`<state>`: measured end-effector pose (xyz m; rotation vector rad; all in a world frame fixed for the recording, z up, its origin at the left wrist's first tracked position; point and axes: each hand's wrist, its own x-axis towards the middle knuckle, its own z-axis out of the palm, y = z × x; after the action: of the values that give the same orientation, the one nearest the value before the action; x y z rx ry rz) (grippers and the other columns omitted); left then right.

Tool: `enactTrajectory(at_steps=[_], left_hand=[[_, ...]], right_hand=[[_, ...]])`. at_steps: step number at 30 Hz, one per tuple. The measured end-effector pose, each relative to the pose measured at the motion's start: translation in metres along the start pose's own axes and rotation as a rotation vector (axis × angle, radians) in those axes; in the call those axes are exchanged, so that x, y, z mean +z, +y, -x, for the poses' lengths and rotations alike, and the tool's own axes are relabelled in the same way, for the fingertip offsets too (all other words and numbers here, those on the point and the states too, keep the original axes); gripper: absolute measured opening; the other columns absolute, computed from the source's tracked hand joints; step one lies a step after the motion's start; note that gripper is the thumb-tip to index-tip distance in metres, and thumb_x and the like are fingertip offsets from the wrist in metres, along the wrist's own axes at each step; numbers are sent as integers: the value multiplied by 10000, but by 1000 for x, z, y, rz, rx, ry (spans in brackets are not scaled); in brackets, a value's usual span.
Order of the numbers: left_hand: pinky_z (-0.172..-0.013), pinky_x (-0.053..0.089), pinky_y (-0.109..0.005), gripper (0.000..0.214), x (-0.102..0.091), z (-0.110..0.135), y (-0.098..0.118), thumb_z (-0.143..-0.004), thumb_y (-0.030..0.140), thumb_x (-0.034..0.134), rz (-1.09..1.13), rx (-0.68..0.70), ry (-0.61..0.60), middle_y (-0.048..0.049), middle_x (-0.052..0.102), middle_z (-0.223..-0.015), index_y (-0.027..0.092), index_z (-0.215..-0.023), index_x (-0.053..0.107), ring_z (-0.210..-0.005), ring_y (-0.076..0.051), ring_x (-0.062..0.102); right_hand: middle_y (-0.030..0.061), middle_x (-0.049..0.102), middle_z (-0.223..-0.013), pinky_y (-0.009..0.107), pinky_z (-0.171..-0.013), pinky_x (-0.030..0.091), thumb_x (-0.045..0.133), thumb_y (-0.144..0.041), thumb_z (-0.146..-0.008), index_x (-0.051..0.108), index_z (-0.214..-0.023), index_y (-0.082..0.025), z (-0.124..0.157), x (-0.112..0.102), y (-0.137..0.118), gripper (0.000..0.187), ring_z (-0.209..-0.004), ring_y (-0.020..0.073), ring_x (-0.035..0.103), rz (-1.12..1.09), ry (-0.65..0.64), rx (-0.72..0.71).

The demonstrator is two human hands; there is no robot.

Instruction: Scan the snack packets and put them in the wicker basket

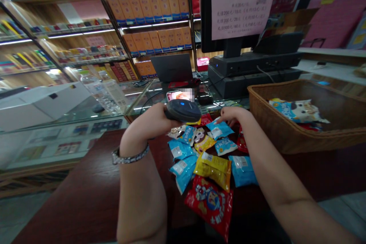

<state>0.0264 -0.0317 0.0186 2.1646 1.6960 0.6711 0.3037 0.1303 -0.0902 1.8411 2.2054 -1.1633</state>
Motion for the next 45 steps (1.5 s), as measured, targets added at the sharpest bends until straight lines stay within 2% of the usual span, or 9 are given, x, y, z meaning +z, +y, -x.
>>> enactTrajectory(at_steps=[5,8,15,19,22,28,34,38,45], left_hand=[[-829,550,-350,406,-1,-2,-4,-688,431,732,-47,8,-46,-20,778,-864,205,-1020,788,-877,-250,689],[-798,553,-345,382,-1,-2,-4,-675,412,734,-48,0,-59,-18,773,-840,204,-991,788,-857,-252,689],[-678,535,-297,283,-1,0,4,-644,314,714,-5,-38,-118,-7,767,-801,216,-899,788,-735,-210,676],[-600,507,-285,215,0,1,8,-656,347,706,-15,-32,-124,-9,739,-719,207,-805,773,-652,-196,648],[-586,510,-287,184,0,2,9,-653,328,707,10,-30,-122,-3,716,-653,214,-781,775,-625,-195,637],[-705,552,-323,266,1,1,4,-681,356,732,10,-2,-42,-13,760,-753,218,-901,790,-761,-237,689],[-761,552,-335,332,4,-4,4,-720,396,715,8,50,126,-27,768,-851,169,-954,780,-854,-249,685],[-682,539,-306,281,5,-4,6,-732,382,698,25,57,139,-24,751,-793,155,-881,768,-761,-219,666],[-726,549,-307,298,5,-4,7,-732,372,708,67,69,122,-19,775,-863,176,-946,775,-818,-229,685]], right_hand=[[92,707,-837,293,-657,583,947,-512,-425,636,-822,-124,-12,5,4,637,-750,202,695,42,-141,49],[64,705,-821,276,-628,558,966,-450,-395,636,-818,-135,-12,6,2,622,-731,190,676,73,-116,-4],[47,738,-946,296,-682,570,948,-359,-451,656,-958,-165,-13,7,3,616,-773,205,703,-116,-169,-132],[42,734,-1078,296,-725,575,922,-280,-500,641,-1071,-206,-13,6,4,641,-887,230,712,-125,-209,-229],[69,734,-1097,285,-739,576,881,-205,-564,622,-1093,-183,-5,0,3,589,-970,258,702,-102,-90,-276],[100,705,-1229,306,-801,603,799,-145,-687,515,-1268,-203,28,-17,-6,649,-1035,239,699,-573,208,-436],[104,703,-1242,363,-912,593,782,-129,-701,548,-1251,-191,46,-20,-20,600,-1072,234,695,-777,426,-572],[108,700,-1248,390,-910,597,773,-146,-702,537,-1278,-193,50,-19,-27,624,-1078,243,696,-828,478,-571],[112,668,-1318,397,-911,597,719,-187,-740,526,-1301,-208,57,-19,-33,593,-1150,282,669,-878,416,-614]])
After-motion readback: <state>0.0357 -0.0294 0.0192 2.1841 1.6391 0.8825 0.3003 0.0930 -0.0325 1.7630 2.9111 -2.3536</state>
